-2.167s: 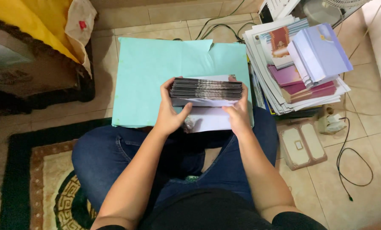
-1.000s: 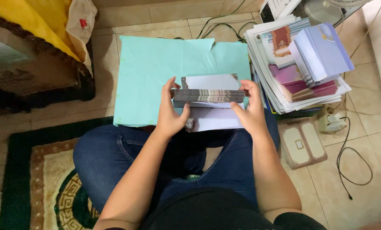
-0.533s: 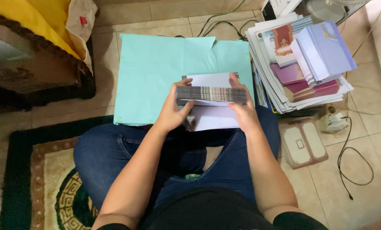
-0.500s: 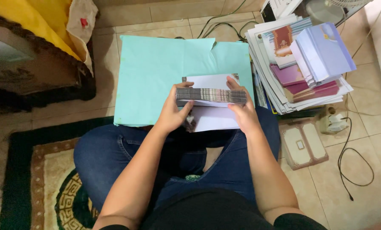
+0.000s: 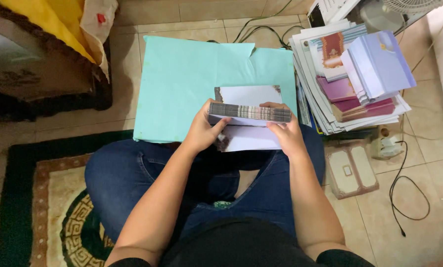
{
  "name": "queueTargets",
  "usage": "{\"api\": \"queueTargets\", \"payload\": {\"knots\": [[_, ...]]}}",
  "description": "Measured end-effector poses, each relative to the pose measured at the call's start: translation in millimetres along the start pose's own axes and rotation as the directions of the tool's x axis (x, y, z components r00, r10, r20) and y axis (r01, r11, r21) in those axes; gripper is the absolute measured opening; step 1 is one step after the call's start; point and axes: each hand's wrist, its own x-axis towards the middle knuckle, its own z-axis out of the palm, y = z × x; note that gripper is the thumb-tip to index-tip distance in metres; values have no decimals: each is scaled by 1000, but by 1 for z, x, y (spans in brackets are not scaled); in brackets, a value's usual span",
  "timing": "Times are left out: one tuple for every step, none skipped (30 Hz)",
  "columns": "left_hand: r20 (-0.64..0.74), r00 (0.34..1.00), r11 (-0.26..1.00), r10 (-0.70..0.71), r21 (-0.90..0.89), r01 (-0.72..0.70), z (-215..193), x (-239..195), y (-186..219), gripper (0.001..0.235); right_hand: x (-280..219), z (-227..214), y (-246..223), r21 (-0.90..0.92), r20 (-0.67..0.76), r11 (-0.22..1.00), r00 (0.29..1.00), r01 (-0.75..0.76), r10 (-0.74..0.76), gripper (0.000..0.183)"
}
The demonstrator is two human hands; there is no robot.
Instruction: The person arranges printed cards onto a larger sheet of paper for sorting or layout.
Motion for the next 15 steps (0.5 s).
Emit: {"api": "queueTargets", "payload": {"knots": [[1, 1000, 1000, 5, 1, -5, -1, 1, 4, 31, 0, -4, -11, 0, -1, 1000, 1000, 5, -5, 25], [16, 1000, 1000, 6, 11, -6, -2, 1, 8, 30, 0, -8, -23, -62, 39, 998, 999, -8, 11, 29], [29, 1000, 1000, 4, 23, -4, -3, -1, 12, 30, -2, -11, -33, -123, 80, 992, 996, -21, 31, 34], [27, 1000, 1000, 4, 25, -5, -3, 0, 13, 30, 1, -17, -42, -120, 82, 993, 996, -20, 30, 34], [37, 999, 1000, 8, 17, -8, -4, 1, 14, 29, 5, -23, -50, -352, 130, 932, 990, 89, -46, 33], [48, 999, 1000, 11, 9, -12, -5, 2, 14, 28, 9, -28, -58, -556, 194, 807, 975, 199, -107, 32], [48, 999, 1000, 8, 8, -9, -5, 2, 12, 28, 11, -16, -68, -556, 194, 808, 975, 197, -104, 32], [47, 999, 1000, 14, 11, -14, -5, 3, 10, 28, 13, -5, -77, -705, 256, 646, 954, 293, -154, 35], [50, 999, 1000, 17, 11, -18, -3, 3, 8, 28, 15, 6, -88, -814, 325, 446, 928, 373, -183, 37], [54, 998, 1000, 13, 7, -13, -2, 2, 5, 28, 15, 21, -84, -816, 323, 446, 930, 368, -176, 37], [54, 998, 1000, 13, 3, -14, -2, 4, 4, 27, 18, 37, -80, -783, 347, 488, 922, 384, -170, 37], [55, 998, 1000, 14, -1, -14, -2, 5, 3, 27, 20, 53, -77, -748, 371, 530, 914, 399, -164, 36], [52, 998, 1000, 18, 2, -18, -2, 5, 0, 27, 22, 57, -67, -746, 373, 531, 912, 403, -170, 36], [42, 999, 1000, 26, -9, -25, -2, 5, -3, 27, 24, 61, -58, -768, 328, 503, 918, 396, -223, 29], [31, 999, 999, 32, -16, -32, -4, 5, -6, 27, 26, 68, -48, -788, 282, 479, 919, 386, -277, 23]]}}
